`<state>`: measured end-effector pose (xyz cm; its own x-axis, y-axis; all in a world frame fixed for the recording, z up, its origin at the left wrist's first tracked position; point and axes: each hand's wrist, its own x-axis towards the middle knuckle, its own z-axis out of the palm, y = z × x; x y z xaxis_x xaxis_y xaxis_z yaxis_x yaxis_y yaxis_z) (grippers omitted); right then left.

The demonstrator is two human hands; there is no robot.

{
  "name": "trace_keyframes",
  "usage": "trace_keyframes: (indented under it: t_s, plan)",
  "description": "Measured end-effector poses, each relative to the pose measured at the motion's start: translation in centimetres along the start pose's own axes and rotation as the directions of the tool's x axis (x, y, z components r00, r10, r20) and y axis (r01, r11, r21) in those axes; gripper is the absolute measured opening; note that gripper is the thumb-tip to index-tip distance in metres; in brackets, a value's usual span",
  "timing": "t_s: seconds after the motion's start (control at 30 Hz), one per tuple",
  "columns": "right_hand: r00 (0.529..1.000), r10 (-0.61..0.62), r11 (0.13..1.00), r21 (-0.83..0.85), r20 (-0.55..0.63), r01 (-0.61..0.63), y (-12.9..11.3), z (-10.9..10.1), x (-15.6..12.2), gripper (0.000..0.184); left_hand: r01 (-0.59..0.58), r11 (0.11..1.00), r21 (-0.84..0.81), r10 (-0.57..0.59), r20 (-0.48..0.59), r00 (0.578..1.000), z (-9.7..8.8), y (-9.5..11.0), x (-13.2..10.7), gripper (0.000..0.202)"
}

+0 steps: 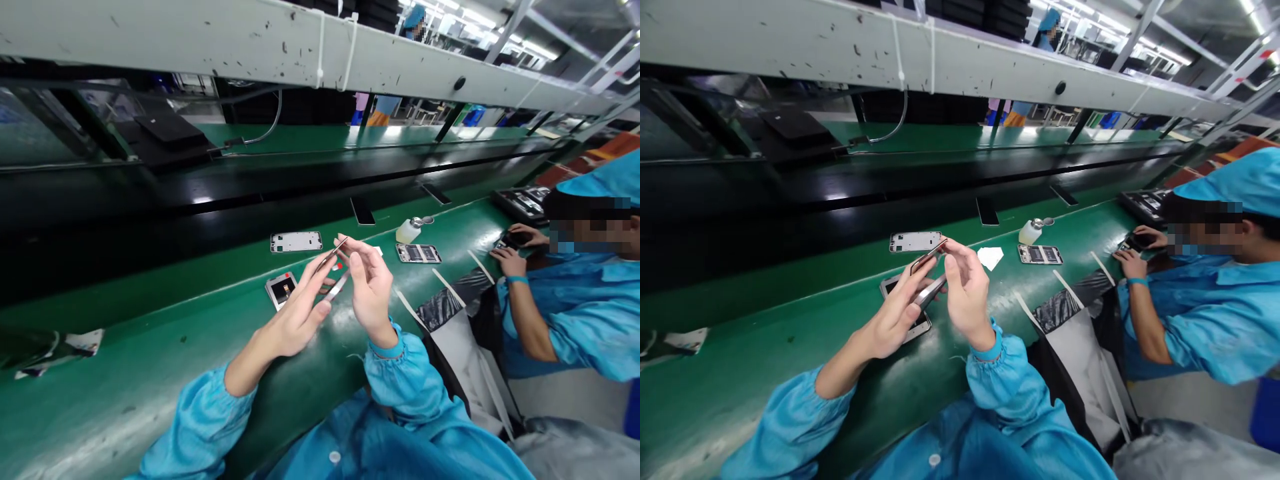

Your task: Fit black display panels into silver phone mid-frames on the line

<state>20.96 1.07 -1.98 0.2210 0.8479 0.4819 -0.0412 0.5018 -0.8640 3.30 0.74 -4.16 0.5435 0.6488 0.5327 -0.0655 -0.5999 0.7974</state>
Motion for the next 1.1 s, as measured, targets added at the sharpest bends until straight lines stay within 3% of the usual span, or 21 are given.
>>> trace_keyframes:
  t_s: [0.1, 0.23, 0.33, 0.43, 0.53, 0.67, 0.73, 0.93, 1.1]
  plan:
    - [0.999, 0.008, 1.0, 0.023, -0.032, -0.007, -0.7, 0.4, 0.3, 0.032, -0.044, 0.993, 0.107, 0.037, 0.071, 0.997, -0.2, 0.5, 0.0, 0.074]
    - [0.999, -0.016, 1.0, -0.025, 0.052, 0.017, -1.1, -0.6, 1.3, 0.035, -0.051, 0.983, 0.179, 0.022, 0.162, 0.987, -0.7, 1.2, 0.1, 0.081]
    - [0.993, -0.053, 0.993, -0.101, 0.109, 0.064, 0.3, -2.8, 2.8, 0.038, -0.017, 0.989, 0.146, 0.003, 0.096, 0.995, -2.1, 1.0, 0.3, 0.077]
    - [0.983, 0.039, 0.945, -0.325, 0.179, 0.022, 4.0, -5.3, 4.6, 0.042, 0.102, 0.995, -0.01, -0.102, -0.17, 0.98, -4.2, 0.3, 0.3, 0.074]
    - [0.914, 0.311, 0.767, -0.636, 0.262, -0.079, 9.0, -6.8, 5.6, 0.046, 0.144, 0.956, -0.257, -0.227, -0.331, 0.916, -5.5, 0.1, 0.3, 0.079]
    - [0.865, 0.424, 0.651, -0.754, 0.268, -0.086, 13.6, -7.7, 5.4, 0.033, 0.154, 0.874, -0.461, -0.319, -0.303, 0.898, -5.8, 1.1, 0.5, 0.084]
    - [0.857, 0.445, 0.607, -0.791, 0.258, -0.078, 14.8, -8.2, 5.1, 0.037, 0.181, 0.837, -0.516, -0.372, -0.295, 0.88, -5.7, 1.8, 0.7, 0.086]
    - [0.878, 0.439, 0.509, -0.858, 0.19, -0.069, 15.9, -8.5, 4.4, 0.035, 0.212, 0.734, -0.645, -0.467, -0.252, 0.848, -5.9, 2.9, 1.1, 0.085]
    - [0.933, 0.34, 0.528, -0.845, 0.118, -0.085, 15.2, -7.3, 3.5, 0.039, 0.14, 0.59, -0.795, -0.462, -0.19, 0.867, -5.9, 4.4, 1.4, 0.078]
